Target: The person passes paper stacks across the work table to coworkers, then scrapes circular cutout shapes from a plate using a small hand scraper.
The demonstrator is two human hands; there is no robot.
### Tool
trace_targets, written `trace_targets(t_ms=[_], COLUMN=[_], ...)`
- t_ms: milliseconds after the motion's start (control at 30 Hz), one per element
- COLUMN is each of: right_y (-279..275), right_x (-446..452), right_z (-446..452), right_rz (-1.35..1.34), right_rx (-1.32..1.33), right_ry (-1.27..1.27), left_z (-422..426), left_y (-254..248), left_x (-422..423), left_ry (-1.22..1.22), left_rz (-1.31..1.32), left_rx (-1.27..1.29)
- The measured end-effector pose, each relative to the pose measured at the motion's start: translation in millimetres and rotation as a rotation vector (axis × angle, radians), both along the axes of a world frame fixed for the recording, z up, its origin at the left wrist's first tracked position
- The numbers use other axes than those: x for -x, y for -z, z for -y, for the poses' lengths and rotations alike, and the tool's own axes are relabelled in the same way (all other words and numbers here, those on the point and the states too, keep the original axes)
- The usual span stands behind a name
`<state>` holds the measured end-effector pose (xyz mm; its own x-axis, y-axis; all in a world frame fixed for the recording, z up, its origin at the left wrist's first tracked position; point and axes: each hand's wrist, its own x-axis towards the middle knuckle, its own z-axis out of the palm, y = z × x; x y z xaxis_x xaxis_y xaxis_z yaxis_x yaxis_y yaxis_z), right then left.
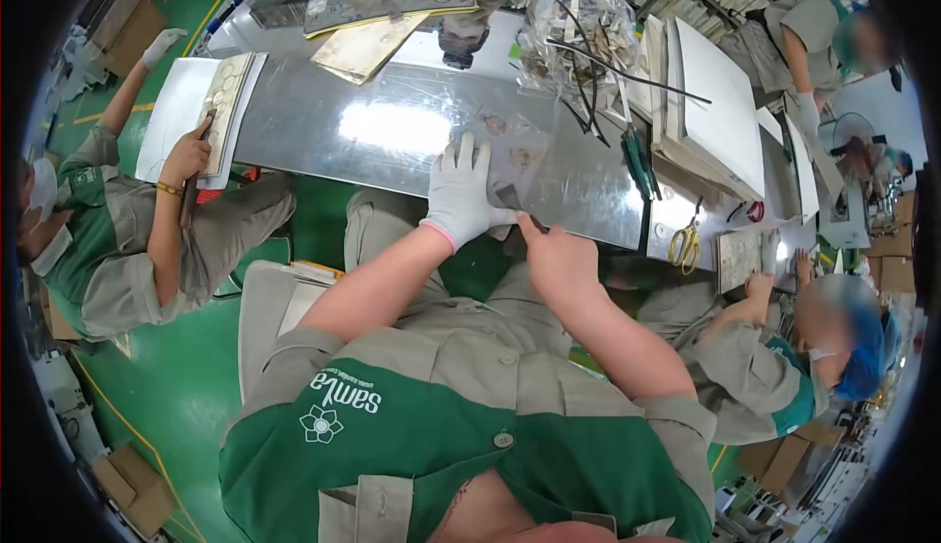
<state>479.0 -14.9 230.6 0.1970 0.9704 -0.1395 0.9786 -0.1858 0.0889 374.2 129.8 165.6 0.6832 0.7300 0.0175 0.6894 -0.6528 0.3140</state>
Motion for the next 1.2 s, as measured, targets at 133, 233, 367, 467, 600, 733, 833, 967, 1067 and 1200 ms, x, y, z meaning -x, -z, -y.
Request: trace_targets(t_ms=[133,233,367,467,600,733,833,967,1067,1200], right_y=[2,2,6,-8,-2,0,4,0,-3,9], right_x=[4,3,8,15,13,13,15,17,18,12], right_z=[4,-3,1,3,0,-2,-4,-4,1,4], right_rz=[-0.032,-0.037,-0.047,-0.016,-0.047,-0.064,-0.068,-0.071,-0.075,-0.045], right_rx=[-0.017,-0.051,-0.078,0.044,0.029,0.024,-0.015,0.013,-0.001,-0.078], right_ry=[0.029,0.025,0.058,0.061,0.067,0.081,0.102,0.118,0.062,0.041], left_z=[0,0,0,1,1,4,-1,4,1,1], left_y=[4,5,6,0,-6,6,3,5,6,9], left_x=[-1,0,-2,-1,-2,0,-2,0,-1,-2], left_ry=[-0.008,-0.001,-0.017,-0.01,-0.017,-0.002,-0.019,-0.01,-0.015,-0.02], left_rz=[0.024,0.017,0.007,-0.007,-0.02,0.018,-0.003,0.0,0.018,0.042], left_rx=[0.007,-0.001,0.012,0.017,0.049,0.007,0.009,-0.003,0.008,-0.001])
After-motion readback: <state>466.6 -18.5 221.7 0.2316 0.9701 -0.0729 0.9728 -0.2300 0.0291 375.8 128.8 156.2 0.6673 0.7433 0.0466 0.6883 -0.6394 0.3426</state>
